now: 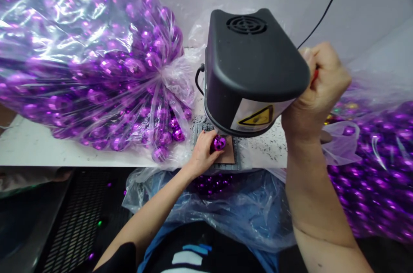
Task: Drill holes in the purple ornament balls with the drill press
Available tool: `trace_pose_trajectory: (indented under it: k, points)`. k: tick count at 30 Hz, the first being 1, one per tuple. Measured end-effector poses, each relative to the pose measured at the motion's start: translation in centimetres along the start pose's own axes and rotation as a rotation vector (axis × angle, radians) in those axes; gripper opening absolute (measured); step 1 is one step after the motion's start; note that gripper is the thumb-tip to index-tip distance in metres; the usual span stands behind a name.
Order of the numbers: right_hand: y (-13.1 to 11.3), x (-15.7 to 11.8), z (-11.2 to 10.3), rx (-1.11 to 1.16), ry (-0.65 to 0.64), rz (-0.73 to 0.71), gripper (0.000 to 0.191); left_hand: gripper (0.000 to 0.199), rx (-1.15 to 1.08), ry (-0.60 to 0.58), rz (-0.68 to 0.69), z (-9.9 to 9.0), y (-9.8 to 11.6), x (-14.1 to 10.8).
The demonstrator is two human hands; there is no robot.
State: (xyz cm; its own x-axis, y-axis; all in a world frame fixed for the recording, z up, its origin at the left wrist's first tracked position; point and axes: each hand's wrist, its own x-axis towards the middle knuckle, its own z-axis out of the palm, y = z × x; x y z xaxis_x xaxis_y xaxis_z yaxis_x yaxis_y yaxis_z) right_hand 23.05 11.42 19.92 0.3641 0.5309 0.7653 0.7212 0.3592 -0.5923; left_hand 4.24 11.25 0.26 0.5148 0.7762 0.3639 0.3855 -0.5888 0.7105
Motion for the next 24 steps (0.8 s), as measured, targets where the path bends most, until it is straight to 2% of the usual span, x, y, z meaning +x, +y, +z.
trace_pose_trajectory:
  k: [5, 8, 15, 17, 21, 24]
  points:
    - [-0.3, -0.1, 0.0, -0.053, 0.005, 0.012, 0.05, 0.051, 0.004, 0.032, -0.076, 0.5, 0.8, -0.4]
    - [-0.4, -0.1, 0.0, -0.052, -0.001, 0.017, 0.048, 0.043, 0.021, 0.06, -0.133, 0.8, 1.4, 0.0]
    - [-0.4, -0.4, -0.9, -0.066, -0.038, -0.036, 0.039, 0.031, 0.079, 0.12, -0.11, 1.6, 1.2, 0.2]
    - [-0.6, -1.1, -1.2, -0.138, -0.001, -0.092, 0.036, 0.028, 0.09, 0.123, -0.127, 1.7, 1.1, 0.1]
    - [-1.0, -3.6, -1.9, -0.305, 0.15, -0.18, 0.036, 0.024, 0.081, 0.078, -0.163, 1.7, 1.2, 0.1]
    - [-1.1, -5.8, -2.7, -0.272, 0.184, -0.17, 0.037, 0.024, 0.058, 0.063, -0.176, 1.6, 1.3, 0.0]
